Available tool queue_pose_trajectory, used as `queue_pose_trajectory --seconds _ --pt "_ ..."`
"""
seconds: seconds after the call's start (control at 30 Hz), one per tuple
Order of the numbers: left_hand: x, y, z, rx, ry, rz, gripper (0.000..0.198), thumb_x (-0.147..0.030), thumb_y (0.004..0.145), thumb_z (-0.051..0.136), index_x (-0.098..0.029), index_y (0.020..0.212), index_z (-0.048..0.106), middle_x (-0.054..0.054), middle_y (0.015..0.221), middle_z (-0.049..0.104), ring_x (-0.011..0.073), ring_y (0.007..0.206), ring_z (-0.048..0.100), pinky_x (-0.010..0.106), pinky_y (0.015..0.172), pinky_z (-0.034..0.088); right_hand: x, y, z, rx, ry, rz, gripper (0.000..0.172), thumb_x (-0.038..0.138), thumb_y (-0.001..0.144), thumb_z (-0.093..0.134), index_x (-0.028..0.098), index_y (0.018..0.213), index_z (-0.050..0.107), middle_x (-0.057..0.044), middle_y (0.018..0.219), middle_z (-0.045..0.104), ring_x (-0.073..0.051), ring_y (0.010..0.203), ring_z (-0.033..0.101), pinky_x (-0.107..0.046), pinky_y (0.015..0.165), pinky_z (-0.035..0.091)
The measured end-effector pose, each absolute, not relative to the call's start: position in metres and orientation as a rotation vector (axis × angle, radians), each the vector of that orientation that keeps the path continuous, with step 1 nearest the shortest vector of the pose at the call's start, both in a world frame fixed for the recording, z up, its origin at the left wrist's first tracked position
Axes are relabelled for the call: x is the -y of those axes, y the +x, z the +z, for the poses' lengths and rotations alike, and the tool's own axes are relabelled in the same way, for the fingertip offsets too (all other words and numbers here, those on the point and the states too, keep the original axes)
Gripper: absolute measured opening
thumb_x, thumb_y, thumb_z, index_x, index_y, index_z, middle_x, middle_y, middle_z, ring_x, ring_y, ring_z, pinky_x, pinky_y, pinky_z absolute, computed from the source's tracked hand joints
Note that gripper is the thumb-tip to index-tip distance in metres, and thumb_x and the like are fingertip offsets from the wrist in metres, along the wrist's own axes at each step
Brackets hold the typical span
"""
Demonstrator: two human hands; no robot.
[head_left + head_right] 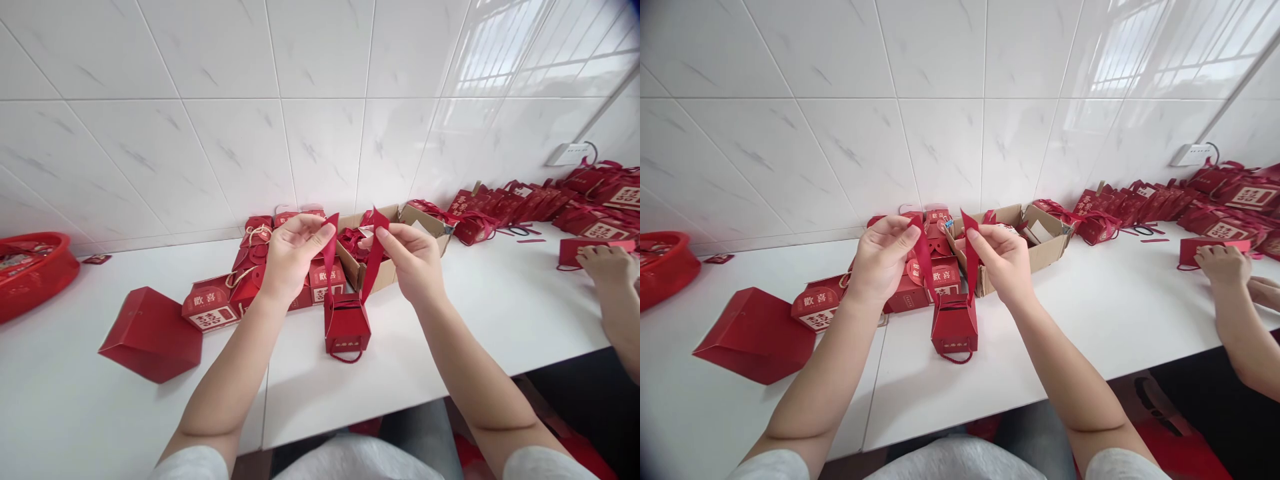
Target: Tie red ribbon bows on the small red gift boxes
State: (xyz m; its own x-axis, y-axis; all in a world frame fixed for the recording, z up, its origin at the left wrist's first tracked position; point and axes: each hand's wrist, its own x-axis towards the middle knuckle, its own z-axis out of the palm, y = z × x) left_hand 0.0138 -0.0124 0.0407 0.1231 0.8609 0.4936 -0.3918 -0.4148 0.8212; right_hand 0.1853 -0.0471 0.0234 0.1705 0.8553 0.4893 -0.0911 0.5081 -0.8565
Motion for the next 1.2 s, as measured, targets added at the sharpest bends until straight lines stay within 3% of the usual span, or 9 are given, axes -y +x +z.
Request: queue_pose_trajectory --seconds 0.2,0.4,0.5,0.67,0.8,0.97,1.07,1.2 --pt "0.011 0.029 0.054 -0.624 1.726 1.457 0.012 -0.029 0.065 0.081 -0.022 0.070 0.073 0.001 0.078 0.064 0.0121 0.074 0.058 0.024 0.066 0.046 0.044 0.182 0.025 1.311 -0.711 0.855 0.012 0.030 0.078 0.069 0.022 0.086 0.072 0.000 0.074 0.073 -0.015 0.068 0.069 -0.031 0.066 0.058" --pt "0.008 0.032 0.060 -0.720 1.847 1.360 0.023 -0.032 0.062 0.083 -0.020 0.078 0.073 0.002 0.069 0.066 0.0133 0.061 0.058 0.027 0.056 0.045 0.042 0.188 0.027 1.408 -0.705 0.972 0.023 0.043 0.077 0.069 0.021 0.074 0.070 -0.001 0.068 0.070 -0.016 0.066 0.066 -0.031 0.064 0.056" --pt "0.008 0.033 0.059 -0.715 1.882 1.393 0.032 -0.031 0.059 0.085 -0.021 0.086 0.072 0.002 0.075 0.068 0.0151 0.068 0.062 0.027 0.061 0.049 0.040 0.189 0.029 1.370 -0.722 1.034 0.029 0.048 0.078 0.066 0.020 0.069 0.067 -0.001 0.064 0.068 -0.015 0.061 0.065 -0.030 0.061 0.054" --pt "0.008 0.032 0.056 -0.731 1.985 1.404 0.020 -0.031 0.064 0.082 -0.018 0.071 0.068 0.002 0.066 0.065 0.0162 0.072 0.062 0.027 0.066 0.049 0.040 0.191 0.032 1.289 -0.692 1.235 0.027 0.044 0.079 0.067 0.020 0.069 0.066 0.000 0.064 0.065 -0.014 0.059 0.063 -0.028 0.057 0.052" --pt "0.007 0.031 0.052 -0.702 1.937 1.370 0.026 -0.032 0.063 0.082 -0.018 0.078 0.065 0.002 0.075 0.065 0.0149 0.070 0.062 0.027 0.066 0.050 0.038 0.193 0.031 1.284 -0.698 1.361 0.028 0.046 0.080 0.065 0.019 0.070 0.066 0.000 0.065 0.063 -0.013 0.058 0.060 -0.026 0.056 0.050" --pt "0.007 0.022 0.040 -0.674 1.808 0.885 0.033 -0.043 0.074 0.072 -0.021 0.096 0.062 0.004 0.087 0.066 0.0168 0.081 0.064 0.027 0.069 0.050 0.031 0.192 0.020 1.326 -0.741 1.114 0.031 0.047 0.081 0.063 0.019 0.068 0.065 -0.001 0.068 0.064 -0.013 0.064 0.059 -0.026 0.062 0.050" --pt "0.006 0.013 0.034 -0.650 1.817 0.635 0.027 -0.046 0.080 0.064 -0.019 0.081 0.067 0.003 0.075 0.063 0.0155 0.072 0.060 0.027 0.065 0.048 0.027 0.199 0.016 1.420 -0.763 0.953 0.031 0.045 0.084 0.061 0.019 0.067 0.064 -0.001 0.068 0.064 -0.014 0.065 0.059 -0.028 0.063 0.049" --pt "0.000 0.006 0.025 -0.629 1.674 0.719 0.033 -0.046 0.083 0.060 -0.019 0.064 0.065 0.003 0.069 0.062 0.0145 0.069 0.059 0.027 0.068 0.048 0.027 0.214 0.017 1.786 -0.781 0.670 0.026 0.038 0.089 0.056 0.020 0.072 0.065 -0.002 0.068 0.064 -0.015 0.065 0.057 -0.029 0.062 0.046"
